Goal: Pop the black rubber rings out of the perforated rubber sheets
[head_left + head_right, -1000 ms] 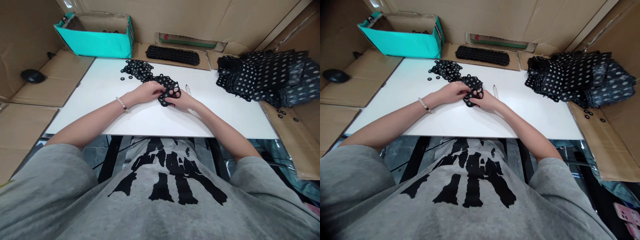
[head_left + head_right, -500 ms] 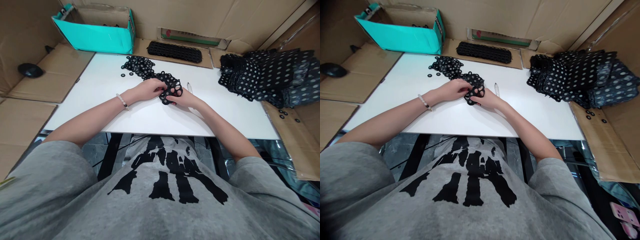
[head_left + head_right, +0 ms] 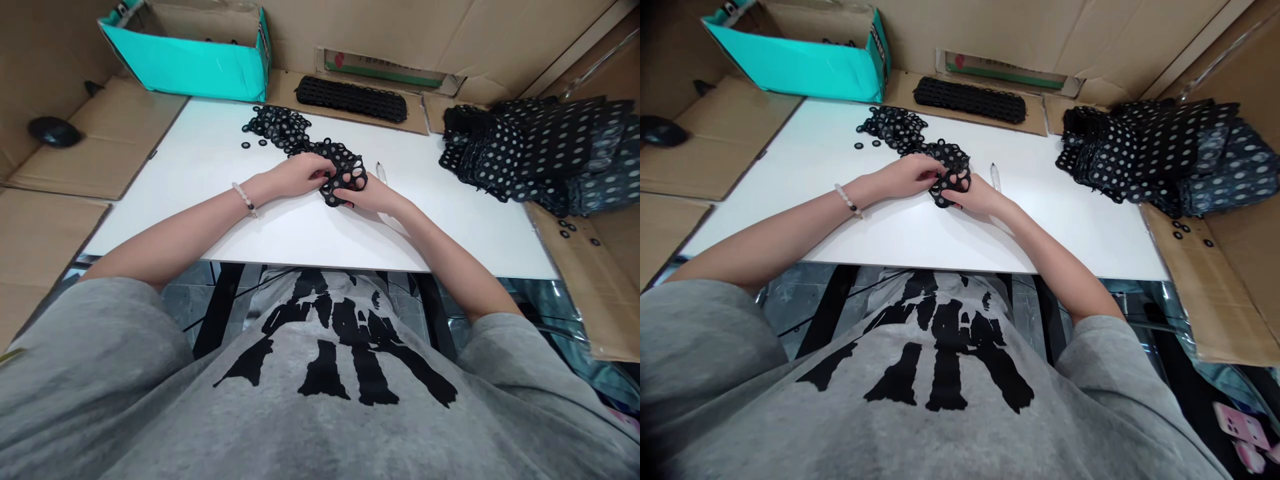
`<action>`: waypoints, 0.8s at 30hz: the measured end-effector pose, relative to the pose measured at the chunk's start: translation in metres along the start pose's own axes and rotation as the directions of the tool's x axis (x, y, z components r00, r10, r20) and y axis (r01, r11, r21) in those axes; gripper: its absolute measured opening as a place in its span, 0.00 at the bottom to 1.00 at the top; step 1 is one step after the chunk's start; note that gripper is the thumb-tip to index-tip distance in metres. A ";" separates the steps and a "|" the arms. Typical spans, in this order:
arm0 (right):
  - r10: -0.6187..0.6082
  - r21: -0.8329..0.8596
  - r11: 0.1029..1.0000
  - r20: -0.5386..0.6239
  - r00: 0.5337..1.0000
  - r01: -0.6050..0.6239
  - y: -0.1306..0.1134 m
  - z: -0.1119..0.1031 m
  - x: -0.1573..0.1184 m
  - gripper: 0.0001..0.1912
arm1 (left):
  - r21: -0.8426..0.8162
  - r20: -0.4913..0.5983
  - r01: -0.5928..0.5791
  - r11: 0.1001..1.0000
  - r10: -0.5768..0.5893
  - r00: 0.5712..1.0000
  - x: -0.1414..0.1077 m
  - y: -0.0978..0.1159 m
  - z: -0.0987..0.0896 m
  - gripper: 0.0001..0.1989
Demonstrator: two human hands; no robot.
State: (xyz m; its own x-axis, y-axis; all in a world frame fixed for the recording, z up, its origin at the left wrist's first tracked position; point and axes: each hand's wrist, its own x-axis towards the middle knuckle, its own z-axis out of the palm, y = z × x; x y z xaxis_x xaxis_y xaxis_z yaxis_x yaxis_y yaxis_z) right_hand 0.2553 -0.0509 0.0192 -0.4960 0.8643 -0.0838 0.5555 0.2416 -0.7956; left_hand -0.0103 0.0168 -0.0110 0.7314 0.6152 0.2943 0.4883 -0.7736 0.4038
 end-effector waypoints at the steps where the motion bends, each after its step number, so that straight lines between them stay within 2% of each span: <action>1: -0.007 0.008 1.000 0.001 1.000 0.007 0.001 0.000 0.001 0.18 | 0.002 0.000 -0.001 1.000 0.001 1.000 0.000 0.000 0.000 0.19; 7: -0.043 0.045 0.998 -0.001 0.999 0.043 0.010 0.000 0.004 0.22 | -0.001 0.011 0.006 1.000 -0.006 1.000 0.000 0.002 -0.001 0.19; 14: 0.005 0.045 0.999 0.001 1.000 -0.005 0.002 0.002 0.001 0.17 | 0.012 0.024 0.027 1.000 -0.027 0.999 0.000 0.005 -0.003 0.20; 24: -0.010 0.019 1.000 0.011 1.000 0.010 0.001 0.001 0.001 0.18 | 0.021 0.016 0.024 0.999 -0.024 1.000 -0.002 0.007 -0.005 0.19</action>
State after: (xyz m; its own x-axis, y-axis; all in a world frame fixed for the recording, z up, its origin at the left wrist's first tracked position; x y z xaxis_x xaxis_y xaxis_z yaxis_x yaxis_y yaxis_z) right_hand 0.2550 -0.0499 0.0176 -0.5094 0.8566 -0.0824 0.5379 0.2423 -0.8074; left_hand -0.0104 0.0114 -0.0044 0.7272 0.6310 0.2704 0.5154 -0.7620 0.3920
